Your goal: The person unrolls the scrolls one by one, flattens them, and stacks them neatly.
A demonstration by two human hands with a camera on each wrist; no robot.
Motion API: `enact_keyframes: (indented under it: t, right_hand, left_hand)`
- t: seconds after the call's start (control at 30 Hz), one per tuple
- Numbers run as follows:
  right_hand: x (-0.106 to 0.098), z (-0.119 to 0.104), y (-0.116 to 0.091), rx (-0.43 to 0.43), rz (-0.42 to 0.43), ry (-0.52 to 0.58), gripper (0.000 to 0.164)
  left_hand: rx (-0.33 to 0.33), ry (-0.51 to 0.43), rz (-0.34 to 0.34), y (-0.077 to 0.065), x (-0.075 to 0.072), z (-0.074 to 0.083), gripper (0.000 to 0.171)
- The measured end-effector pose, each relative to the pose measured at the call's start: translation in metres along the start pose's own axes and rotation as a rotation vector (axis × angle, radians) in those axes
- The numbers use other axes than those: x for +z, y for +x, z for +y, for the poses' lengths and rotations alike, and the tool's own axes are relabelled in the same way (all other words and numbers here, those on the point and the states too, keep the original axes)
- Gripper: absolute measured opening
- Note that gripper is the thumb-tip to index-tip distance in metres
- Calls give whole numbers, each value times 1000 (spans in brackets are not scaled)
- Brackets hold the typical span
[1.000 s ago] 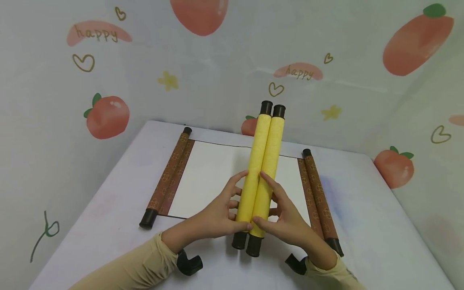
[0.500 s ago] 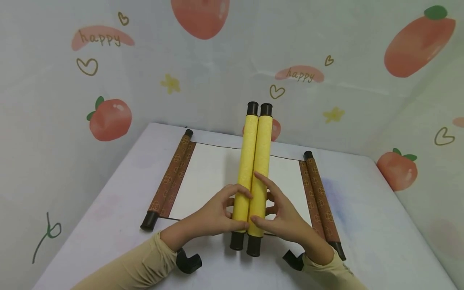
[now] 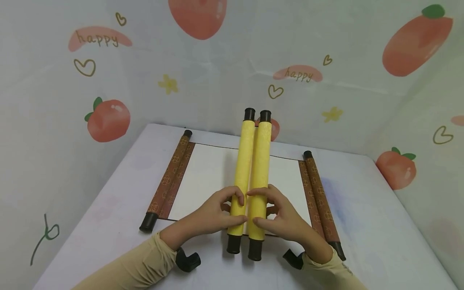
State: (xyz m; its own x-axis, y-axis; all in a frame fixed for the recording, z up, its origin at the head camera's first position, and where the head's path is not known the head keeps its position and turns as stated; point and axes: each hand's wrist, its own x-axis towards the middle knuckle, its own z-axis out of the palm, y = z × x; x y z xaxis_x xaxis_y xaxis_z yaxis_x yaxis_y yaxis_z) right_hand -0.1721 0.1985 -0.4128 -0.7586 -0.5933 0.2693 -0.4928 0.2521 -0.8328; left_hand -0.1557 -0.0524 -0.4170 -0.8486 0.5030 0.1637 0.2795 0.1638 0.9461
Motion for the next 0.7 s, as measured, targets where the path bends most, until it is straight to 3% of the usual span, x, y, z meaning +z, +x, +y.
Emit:
enact_keyframes:
  t: [0.33,0.47,0.7]
  right_hand:
    - [-2,-4,0,63,15,3,41]
    - [-1,-6,0,74,7,17,30]
    - [0,-6,2,80,-14,13,23]
  left_hand:
    - [-28,-17,-52,1,2,-5,17]
    - [-32,21,-31,1,1,-5,15]
    - [-56,69,17,1,0,-6,27]
